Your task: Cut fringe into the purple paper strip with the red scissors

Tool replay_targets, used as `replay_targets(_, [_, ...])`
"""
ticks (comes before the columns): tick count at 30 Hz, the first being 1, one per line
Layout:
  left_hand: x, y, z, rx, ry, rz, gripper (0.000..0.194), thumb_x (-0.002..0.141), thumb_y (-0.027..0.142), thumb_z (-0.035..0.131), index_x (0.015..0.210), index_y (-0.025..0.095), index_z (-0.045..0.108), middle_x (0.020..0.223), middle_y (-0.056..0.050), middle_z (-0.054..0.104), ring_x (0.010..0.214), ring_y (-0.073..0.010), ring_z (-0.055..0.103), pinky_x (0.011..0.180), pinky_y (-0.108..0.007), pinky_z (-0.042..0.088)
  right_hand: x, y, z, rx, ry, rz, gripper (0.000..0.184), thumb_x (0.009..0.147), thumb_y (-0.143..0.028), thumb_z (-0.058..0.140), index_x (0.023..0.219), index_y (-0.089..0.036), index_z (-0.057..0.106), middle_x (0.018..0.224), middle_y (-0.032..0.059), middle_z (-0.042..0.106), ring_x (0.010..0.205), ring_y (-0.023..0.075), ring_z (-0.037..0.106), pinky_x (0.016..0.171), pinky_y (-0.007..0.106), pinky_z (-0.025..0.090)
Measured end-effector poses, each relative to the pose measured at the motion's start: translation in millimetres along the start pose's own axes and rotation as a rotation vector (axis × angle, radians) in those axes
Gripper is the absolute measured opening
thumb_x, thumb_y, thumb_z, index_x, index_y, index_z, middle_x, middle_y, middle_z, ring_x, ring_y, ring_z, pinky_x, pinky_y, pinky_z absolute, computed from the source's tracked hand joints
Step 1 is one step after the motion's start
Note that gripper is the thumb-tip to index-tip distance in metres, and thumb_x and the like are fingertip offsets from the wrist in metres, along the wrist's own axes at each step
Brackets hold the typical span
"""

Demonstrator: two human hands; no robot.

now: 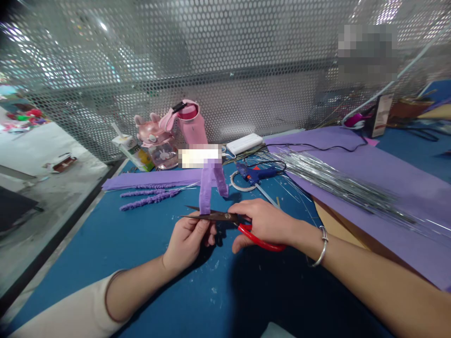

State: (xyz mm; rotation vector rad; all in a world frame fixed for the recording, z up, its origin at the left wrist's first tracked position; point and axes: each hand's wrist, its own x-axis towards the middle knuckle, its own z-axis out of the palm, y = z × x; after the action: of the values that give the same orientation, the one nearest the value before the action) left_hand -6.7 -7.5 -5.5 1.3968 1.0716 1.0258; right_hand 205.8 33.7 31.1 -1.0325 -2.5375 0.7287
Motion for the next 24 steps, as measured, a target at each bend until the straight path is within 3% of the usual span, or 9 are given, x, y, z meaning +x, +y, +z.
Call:
replay_targets(3, [0.5,-0.2,-0.8,0.044,0.008,0.002,0.044,0.09,0.047,0.046,0.069,0.013,0.062,0.052,-0.003,0.059,0.046,-0.009,0.051,0.048,-0.019,0.041,-0.2,1.5,0.7,0.023,-0.005,0.008,0.058,0.058,-0.063,0.074,0.094,-0.019,0.067,0.077,0.0018,0.062,0.065,0.0151,0.052,0.058,0.023,0.041])
replay_targets(7, [1.3,-0.8,-0.9,0.062,0.003,-0.031,0.043,0.09,0.049,0.045,0.082,0.012,0.066,0.052,-0.003,0.061,0.043,-0.0086,0.051,0.044,-0.018,0.039,-0.7,4.2,0.9,0.062,-0.009,0.033,0.06,0.058,-0.063,0.074,0.099,-0.02,0.067,0.079,0.0016,0.063,0.067,0.0155,0.053,0.059,0.023,0.041])
replay_targets(13, [1.2,-0.4,1.2,-0.03,0.005,-0.039,0.037,0.09,0.047,0.047,0.084,0.012,0.059,0.066,-0.003,0.062,0.048,-0.0086,0.056,0.041,-0.017,0.04,-1.1,5.2,-0.5,0.085,-0.022,0.057,0.056,0.06,-0.062,0.073,0.096,-0.02,0.066,0.074,-0.0003,0.06,0.064,0.0139,0.049,0.056,0.022,0.038])
replay_targets(17, [2.0,-1.7,2.3,-0.045,0.035,-0.015,0.032,0.09,0.043,0.049,0.083,0.013,0.057,0.065,0.0,0.058,0.048,-0.007,0.055,0.044,-0.017,0.042,-1.4,5.4,0.1,0.086,-0.035,0.059,0.056,0.062,-0.064,0.07,0.095,-0.019,0.065,0.07,-0.0016,0.055,0.061,0.013,0.046,0.056,0.022,0.037])
replay_targets(21, [3.8,-2.5,2.7,-0.069,0.036,-0.012,0.031,0.09,0.042,0.049,0.081,0.013,0.057,0.063,0.001,0.057,0.048,-0.0067,0.054,0.047,-0.018,0.044,-1.8,6.5,1.6,0.068,-0.032,0.071,0.061,0.062,-0.066,0.07,0.099,-0.019,0.063,0.074,-0.0004,0.057,0.062,0.0137,0.047,0.057,0.023,0.038])
replay_targets(24, [4.6,-0.5,2.6,-0.083,0.061,-0.029,0.031,0.09,0.043,0.048,0.082,0.014,0.056,0.063,0.001,0.057,0.047,-0.0066,0.053,0.044,-0.017,0.042,-2.0,6.0,1.3,0.016,-0.037,0.081,0.072,0.053,-0.065,0.075,0.106,-0.018,0.059,0.087,0.0027,0.061,0.07,0.0172,0.054,0.062,0.026,0.042])
